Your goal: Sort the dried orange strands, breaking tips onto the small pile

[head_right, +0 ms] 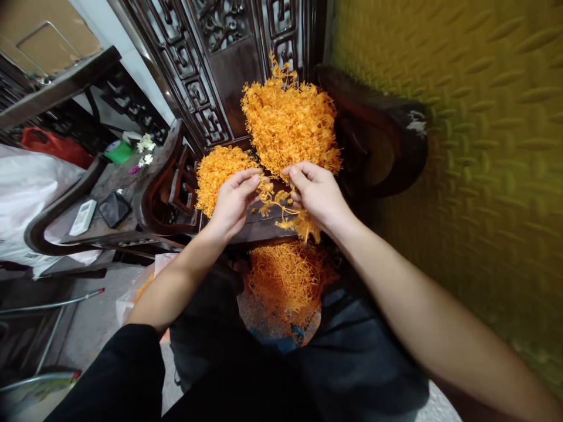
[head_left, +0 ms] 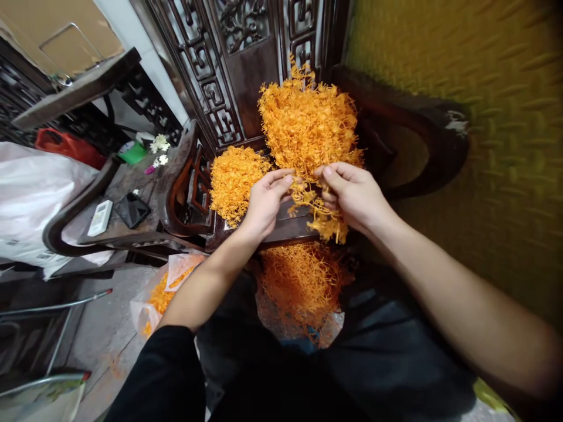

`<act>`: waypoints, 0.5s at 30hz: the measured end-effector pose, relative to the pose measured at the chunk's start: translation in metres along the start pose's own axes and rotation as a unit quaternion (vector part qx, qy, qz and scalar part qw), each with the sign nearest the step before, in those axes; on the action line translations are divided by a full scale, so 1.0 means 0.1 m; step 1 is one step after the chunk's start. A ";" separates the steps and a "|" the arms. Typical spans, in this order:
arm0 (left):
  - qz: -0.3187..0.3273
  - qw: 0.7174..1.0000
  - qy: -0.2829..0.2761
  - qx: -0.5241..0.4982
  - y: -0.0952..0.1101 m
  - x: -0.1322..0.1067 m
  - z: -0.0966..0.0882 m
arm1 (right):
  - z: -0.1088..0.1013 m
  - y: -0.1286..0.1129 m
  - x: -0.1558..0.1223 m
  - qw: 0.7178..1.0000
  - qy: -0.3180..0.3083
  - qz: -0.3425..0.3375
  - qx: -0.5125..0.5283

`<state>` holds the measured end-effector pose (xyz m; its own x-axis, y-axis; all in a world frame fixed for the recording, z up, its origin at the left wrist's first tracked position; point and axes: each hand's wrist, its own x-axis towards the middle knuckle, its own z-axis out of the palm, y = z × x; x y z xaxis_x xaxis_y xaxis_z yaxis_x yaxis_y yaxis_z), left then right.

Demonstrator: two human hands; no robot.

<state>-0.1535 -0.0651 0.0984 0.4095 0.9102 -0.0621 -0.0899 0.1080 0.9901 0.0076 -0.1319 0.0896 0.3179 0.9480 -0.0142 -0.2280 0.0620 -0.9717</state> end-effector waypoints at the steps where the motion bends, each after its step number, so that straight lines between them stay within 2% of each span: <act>1: -0.023 0.999 0.013 -0.024 0.00 0.02 -0.01 | 0.03 -0.01 -0.04 1.000 -0.020 0.004 -0.015; 4: -0.035 0.997 0.040 -0.064 -0.05 0.05 -0.02 | 0.06 -0.04 -0.13 0.989 -0.065 -0.009 -0.130; 7: 0.004 0.997 0.065 -0.043 -0.07 0.17 -0.14 | 0.05 -0.03 -0.18 0.970 -0.096 0.002 -0.225; 11: 0.062 0.988 0.140 -0.028 0.11 0.33 -0.47 | 0.01 0.00 -0.23 0.973 -0.091 0.058 -0.205; 13: 0.020 0.989 0.129 -0.073 0.23 0.32 -0.59 | -0.03 -0.02 -0.23 0.983 -0.091 0.050 -0.149; 15: -0.060 0.987 0.068 -0.133 0.30 0.24 -0.62 | -0.07 -0.03 -0.23 0.987 -0.112 0.044 -0.107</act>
<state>-0.2032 -0.0152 0.1189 0.3084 0.9273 -0.2119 -0.2900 0.3038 0.9075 0.0078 -0.1560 0.0915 0.0890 0.9935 -0.0713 -0.0385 -0.0681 -0.9969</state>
